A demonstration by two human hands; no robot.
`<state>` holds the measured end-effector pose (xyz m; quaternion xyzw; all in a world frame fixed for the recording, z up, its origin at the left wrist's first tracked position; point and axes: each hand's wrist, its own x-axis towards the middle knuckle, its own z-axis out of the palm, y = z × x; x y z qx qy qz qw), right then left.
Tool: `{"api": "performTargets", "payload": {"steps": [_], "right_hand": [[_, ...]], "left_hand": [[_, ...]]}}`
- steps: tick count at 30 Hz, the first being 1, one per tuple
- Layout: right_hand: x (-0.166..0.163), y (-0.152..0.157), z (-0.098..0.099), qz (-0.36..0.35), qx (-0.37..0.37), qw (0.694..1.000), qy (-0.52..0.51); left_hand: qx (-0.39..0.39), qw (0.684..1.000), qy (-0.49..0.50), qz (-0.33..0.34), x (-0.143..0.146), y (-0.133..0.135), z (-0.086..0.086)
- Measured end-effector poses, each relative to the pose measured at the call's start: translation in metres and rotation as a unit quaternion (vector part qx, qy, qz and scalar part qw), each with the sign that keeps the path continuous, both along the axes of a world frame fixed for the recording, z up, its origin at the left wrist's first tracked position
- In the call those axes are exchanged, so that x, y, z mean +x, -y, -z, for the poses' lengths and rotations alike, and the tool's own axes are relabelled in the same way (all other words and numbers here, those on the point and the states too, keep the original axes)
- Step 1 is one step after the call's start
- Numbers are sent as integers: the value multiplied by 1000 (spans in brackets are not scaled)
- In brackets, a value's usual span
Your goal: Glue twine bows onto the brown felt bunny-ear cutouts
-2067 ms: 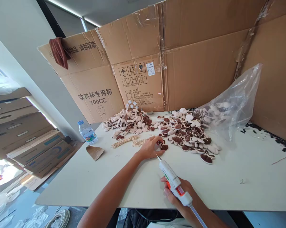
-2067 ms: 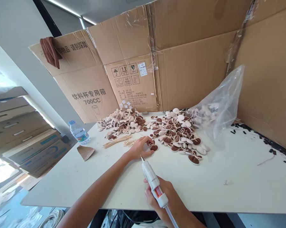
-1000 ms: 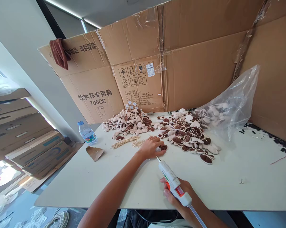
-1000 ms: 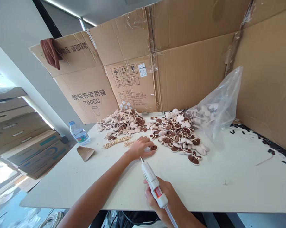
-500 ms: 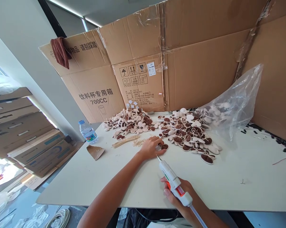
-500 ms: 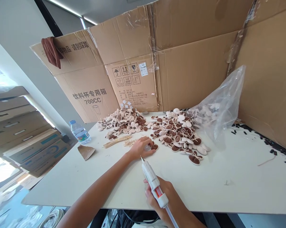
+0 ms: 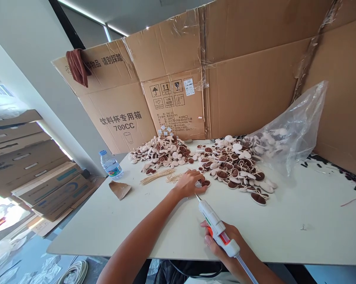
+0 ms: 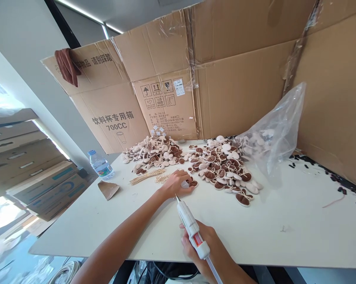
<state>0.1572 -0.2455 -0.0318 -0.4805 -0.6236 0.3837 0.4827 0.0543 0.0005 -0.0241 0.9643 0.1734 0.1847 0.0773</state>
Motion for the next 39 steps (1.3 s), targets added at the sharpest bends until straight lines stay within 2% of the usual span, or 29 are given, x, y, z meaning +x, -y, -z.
{"api": "performTargets", "payload": {"steps": [13,22,29,35,39], "right_hand": [[0,-1,5,-5,-3,1000,-6],[-1,-2,2,25,11,999,-17],[-1,-2,1,13,21,1000,17],[-6,-8,21,59,35,998,15],[-4,-6,13,31,18,999,3]], "left_hand": [[21,999,-8,-24,-3,9,-1],[17,1000,2,-1,2,6,3],[25,1000,-6,-11,3,7,3],[-32,998,38,-40,-2,9,5],[-57,995,43,-69,-3,10,3]]}}
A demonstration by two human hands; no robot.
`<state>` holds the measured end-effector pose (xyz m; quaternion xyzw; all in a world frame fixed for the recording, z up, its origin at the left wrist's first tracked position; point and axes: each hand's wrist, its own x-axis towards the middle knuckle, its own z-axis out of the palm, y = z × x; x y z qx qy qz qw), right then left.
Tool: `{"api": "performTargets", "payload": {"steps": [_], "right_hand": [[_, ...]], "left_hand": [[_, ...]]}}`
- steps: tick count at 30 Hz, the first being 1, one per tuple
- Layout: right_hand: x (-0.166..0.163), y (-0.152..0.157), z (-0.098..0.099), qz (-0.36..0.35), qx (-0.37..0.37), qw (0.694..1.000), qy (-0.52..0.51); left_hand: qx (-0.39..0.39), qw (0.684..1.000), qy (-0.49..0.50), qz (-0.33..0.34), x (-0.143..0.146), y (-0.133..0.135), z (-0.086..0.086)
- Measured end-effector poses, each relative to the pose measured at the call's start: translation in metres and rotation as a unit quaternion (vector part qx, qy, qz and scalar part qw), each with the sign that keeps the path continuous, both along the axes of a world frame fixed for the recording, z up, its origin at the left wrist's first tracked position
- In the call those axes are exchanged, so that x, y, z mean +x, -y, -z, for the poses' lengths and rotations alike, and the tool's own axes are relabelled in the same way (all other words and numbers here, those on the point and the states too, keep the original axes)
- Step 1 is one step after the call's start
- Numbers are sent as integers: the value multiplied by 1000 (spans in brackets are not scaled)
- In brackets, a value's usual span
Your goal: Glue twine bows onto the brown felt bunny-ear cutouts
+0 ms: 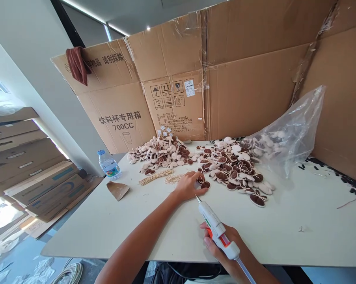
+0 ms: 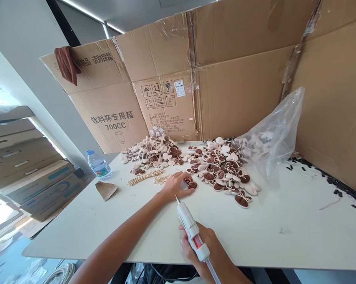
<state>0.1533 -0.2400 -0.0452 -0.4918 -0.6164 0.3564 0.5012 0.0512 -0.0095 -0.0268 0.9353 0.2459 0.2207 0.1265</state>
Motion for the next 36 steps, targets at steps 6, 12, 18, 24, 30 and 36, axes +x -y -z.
{"api": "performTargets", "payload": {"steps": [6,12,18,24,30,36], "right_hand": [[3,2,-21,-24,-19,999,-16],[6,4,-28,-35,14,999,-21],[6,1,-21,-30,27,999,-34],[6,-3,-10,-38,19,999,-30],[6,1,-15,-47,-5,997,-53],[0,0,-10,3,-12,999,-47]], "left_hand": [[-93,995,43,5,5,2,0],[-256,952,166,0,28,-14,-3],[-392,870,297,-44,59,-37,-37],[-339,901,262,-69,25,-57,-45],[-66,967,166,-183,-41,-73,-22],[102,978,-26,-178,-48,-75,6]]}}
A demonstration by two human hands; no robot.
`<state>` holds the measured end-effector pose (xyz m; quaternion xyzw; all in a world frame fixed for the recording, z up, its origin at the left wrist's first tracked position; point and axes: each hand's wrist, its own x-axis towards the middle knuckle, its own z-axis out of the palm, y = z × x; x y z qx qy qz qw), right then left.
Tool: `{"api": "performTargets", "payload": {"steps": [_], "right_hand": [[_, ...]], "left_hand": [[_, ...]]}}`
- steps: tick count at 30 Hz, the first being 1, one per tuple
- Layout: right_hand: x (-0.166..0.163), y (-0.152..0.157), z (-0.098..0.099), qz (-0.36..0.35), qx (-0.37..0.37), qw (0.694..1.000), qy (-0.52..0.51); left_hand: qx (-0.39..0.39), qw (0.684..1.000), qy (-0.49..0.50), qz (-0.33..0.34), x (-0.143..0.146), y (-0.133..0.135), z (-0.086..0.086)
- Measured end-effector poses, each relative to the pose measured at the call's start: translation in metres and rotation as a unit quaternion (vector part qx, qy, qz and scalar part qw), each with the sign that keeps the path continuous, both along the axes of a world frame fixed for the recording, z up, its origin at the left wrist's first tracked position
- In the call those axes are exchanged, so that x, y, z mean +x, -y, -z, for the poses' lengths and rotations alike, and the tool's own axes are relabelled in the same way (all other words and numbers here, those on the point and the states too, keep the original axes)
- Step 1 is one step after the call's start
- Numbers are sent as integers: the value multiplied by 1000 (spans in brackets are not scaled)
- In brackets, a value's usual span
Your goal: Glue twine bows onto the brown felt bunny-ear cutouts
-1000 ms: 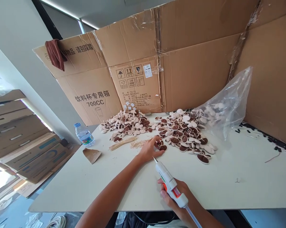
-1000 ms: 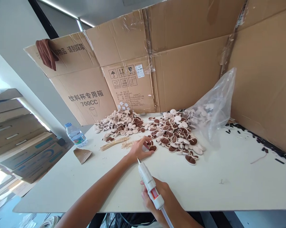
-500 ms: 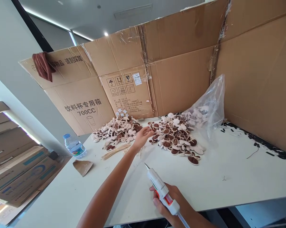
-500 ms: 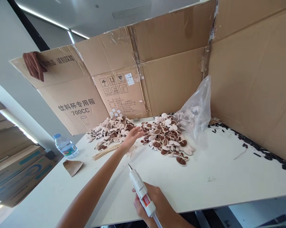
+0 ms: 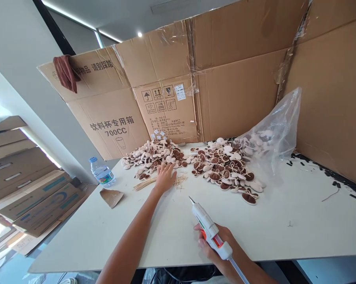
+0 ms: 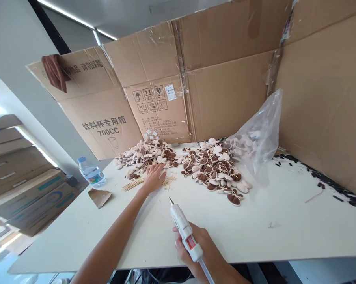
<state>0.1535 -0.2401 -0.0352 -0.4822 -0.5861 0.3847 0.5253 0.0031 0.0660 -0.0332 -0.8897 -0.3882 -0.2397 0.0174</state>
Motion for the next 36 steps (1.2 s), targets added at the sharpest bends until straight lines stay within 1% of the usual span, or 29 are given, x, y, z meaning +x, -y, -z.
{"api": "performTargets", "payload": {"steps": [3,7,9,12,16,19,21,24,26,27,29,31,32,33,34,36], "right_hand": [[-4,-1,7,28,1,1000,-10],[-6,-1,10,32,-17,999,-16],[-5,-2,10,32,-23,999,-10],[-4,-2,9,26,-32,999,-10],[-2,-3,7,19,-40,999,-3],[-2,-1,5,9,-37,999,-9],[-2,-1,5,2,-32,999,-16],[-4,-1,7,8,-29,999,-31],[-5,-2,8,21,-43,998,-50],[-6,-2,8,28,-52,997,-59],[-8,-3,8,39,-68,994,-76],[-8,-4,7,42,-81,991,-99],[-8,-4,6,42,-88,989,-114],[-8,-5,6,42,-93,986,-128],[-8,-5,5,42,-98,984,-141],[-7,-5,4,47,-107,980,-159]], "left_hand": [[-17,999,-37,-4,4,0,7],[0,999,-27,-36,2,-2,10],[7,997,-14,-69,0,-4,11],[-14,993,-12,-115,-4,-8,10],[-40,991,-1,-130,-6,-10,6],[-51,991,31,-121,-5,-6,2],[-40,991,67,-107,-4,-3,-1],[-38,980,180,-82,2,3,-8],[-83,950,294,-68,6,7,-14],[-125,924,354,-65,8,8,-17],[-229,860,453,-52,10,12,-23],[-322,799,508,-13,12,17,-27],[-357,775,521,12,13,20,-28],[-383,758,527,36,14,23,-29],[-402,747,526,57,15,26,-29],[-429,743,507,84,18,33,-28]]}}
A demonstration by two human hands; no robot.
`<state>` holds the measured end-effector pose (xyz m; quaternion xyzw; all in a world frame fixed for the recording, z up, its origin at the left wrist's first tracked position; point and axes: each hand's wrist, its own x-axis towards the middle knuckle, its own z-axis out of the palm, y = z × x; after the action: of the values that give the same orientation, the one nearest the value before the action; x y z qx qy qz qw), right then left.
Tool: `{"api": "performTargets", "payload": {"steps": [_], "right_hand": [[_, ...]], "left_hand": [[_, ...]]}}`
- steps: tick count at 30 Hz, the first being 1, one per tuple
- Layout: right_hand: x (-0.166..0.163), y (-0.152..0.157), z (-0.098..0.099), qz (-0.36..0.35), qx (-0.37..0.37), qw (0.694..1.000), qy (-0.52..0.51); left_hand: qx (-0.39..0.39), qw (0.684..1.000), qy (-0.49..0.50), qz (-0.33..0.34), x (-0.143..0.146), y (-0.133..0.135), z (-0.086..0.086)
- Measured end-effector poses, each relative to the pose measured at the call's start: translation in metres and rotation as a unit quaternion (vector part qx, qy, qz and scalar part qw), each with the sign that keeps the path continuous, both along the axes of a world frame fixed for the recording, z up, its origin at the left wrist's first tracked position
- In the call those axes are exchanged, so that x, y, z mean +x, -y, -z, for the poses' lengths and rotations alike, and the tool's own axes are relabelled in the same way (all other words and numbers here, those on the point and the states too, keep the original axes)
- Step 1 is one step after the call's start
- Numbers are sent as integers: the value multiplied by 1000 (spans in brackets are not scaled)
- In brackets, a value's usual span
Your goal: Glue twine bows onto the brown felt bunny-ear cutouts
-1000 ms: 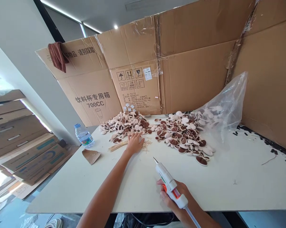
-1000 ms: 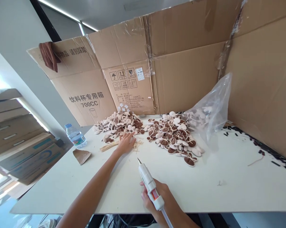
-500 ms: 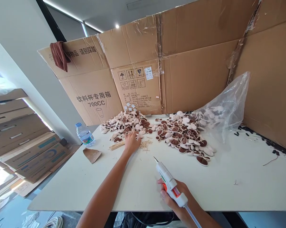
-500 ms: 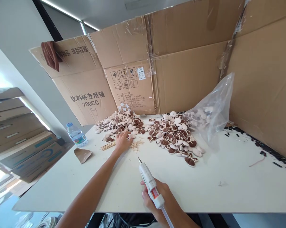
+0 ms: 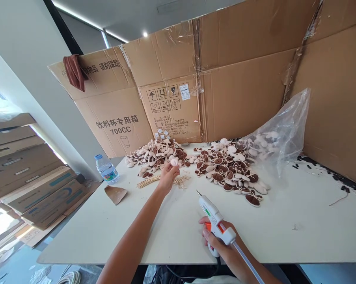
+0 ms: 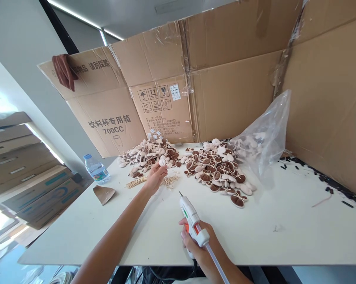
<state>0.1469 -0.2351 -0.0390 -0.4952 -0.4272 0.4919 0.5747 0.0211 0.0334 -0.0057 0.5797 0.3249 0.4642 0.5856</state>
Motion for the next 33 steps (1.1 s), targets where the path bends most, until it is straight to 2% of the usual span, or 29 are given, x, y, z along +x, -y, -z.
{"api": "performTargets", "payload": {"steps": [8,19,24,33], "right_hand": [[6,-1,-6,26,-9,999,-45],[7,-1,-8,32,-14,999,-40],[7,-1,-9,37,-18,998,-51],[8,-2,-8,59,-14,997,-39]], "left_hand": [[57,995,-70,43,9,11,10],[44,984,-158,74,7,16,7],[-17,989,-120,84,9,19,2],[-11,993,-83,81,11,21,9]]}}
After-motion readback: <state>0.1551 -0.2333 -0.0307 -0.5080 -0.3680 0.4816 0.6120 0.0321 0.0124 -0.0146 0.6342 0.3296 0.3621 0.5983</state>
